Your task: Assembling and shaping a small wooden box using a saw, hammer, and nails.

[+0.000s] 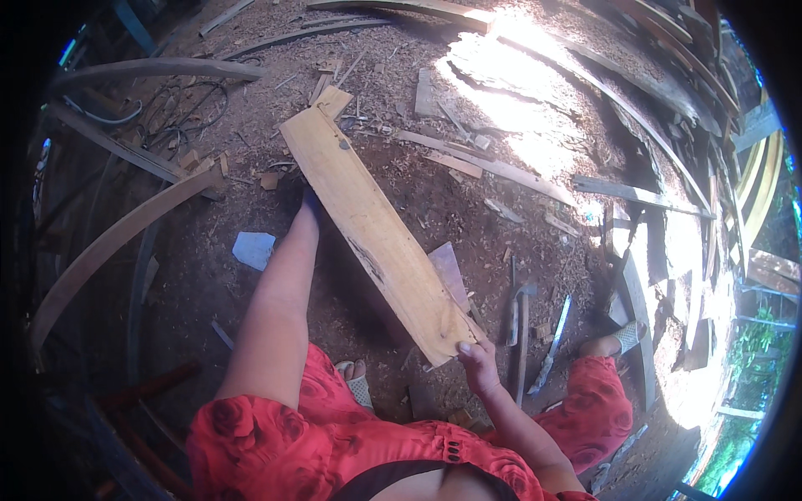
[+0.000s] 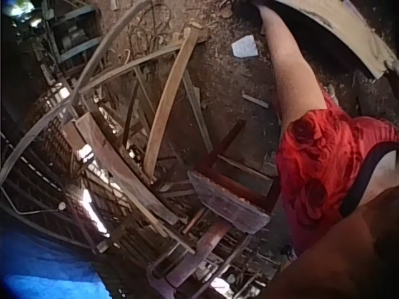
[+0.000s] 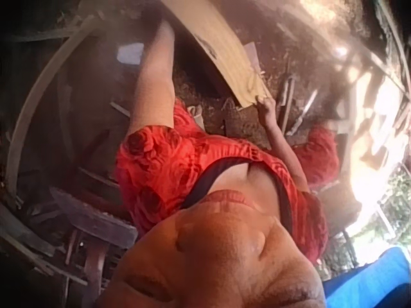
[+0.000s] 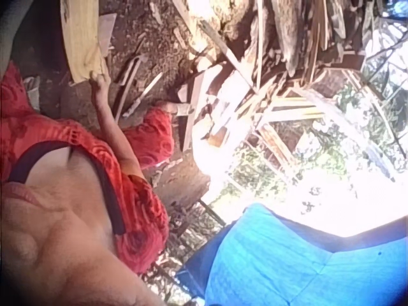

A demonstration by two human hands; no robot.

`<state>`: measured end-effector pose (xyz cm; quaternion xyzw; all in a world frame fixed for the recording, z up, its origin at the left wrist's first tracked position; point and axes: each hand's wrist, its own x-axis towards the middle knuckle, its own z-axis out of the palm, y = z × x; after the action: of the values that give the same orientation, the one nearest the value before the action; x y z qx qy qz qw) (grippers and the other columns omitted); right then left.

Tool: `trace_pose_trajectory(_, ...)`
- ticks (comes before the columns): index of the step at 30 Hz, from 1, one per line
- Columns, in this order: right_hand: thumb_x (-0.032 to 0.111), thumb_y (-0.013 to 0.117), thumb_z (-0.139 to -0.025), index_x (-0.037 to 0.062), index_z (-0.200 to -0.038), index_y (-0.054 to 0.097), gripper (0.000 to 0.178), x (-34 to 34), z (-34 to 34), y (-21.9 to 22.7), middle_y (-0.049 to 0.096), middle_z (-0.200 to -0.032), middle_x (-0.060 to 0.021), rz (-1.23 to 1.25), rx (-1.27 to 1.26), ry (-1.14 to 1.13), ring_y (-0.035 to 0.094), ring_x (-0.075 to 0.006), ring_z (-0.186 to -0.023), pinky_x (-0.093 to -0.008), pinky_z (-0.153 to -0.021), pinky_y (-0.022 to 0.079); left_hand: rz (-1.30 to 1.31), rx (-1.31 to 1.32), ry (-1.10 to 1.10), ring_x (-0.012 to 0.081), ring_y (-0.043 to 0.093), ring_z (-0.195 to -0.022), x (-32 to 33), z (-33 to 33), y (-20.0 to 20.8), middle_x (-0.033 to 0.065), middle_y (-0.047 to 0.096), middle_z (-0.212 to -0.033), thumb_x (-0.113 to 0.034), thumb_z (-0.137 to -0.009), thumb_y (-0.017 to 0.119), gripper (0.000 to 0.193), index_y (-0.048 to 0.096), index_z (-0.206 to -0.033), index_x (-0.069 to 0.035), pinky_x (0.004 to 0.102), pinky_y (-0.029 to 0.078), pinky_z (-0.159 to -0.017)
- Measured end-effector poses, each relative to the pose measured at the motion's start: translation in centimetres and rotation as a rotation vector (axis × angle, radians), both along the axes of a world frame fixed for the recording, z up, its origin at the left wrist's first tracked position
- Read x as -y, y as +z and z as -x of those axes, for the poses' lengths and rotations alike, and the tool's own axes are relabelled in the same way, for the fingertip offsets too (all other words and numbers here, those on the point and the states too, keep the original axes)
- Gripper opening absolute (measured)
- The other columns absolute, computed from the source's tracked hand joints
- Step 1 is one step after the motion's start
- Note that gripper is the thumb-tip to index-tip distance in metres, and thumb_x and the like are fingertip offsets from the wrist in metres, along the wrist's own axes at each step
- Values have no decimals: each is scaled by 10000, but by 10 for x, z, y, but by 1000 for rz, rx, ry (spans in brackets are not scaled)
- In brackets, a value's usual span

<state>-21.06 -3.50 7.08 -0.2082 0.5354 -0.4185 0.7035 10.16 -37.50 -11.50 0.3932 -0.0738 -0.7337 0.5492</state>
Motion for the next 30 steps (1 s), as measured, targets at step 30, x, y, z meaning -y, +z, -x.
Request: trace_pose_trajectory(30,252,692,-622,-43,-1373,376,866,-22,-14,14,518,-1289,-128,-10,-45,-164,502,-237,-1179,-354,-996,377,-411,1926,-178,341,406,-1246,46,-26,71,180,421,-1303,-476,-775,677,681,412,-1306,-143,476,414,-957)
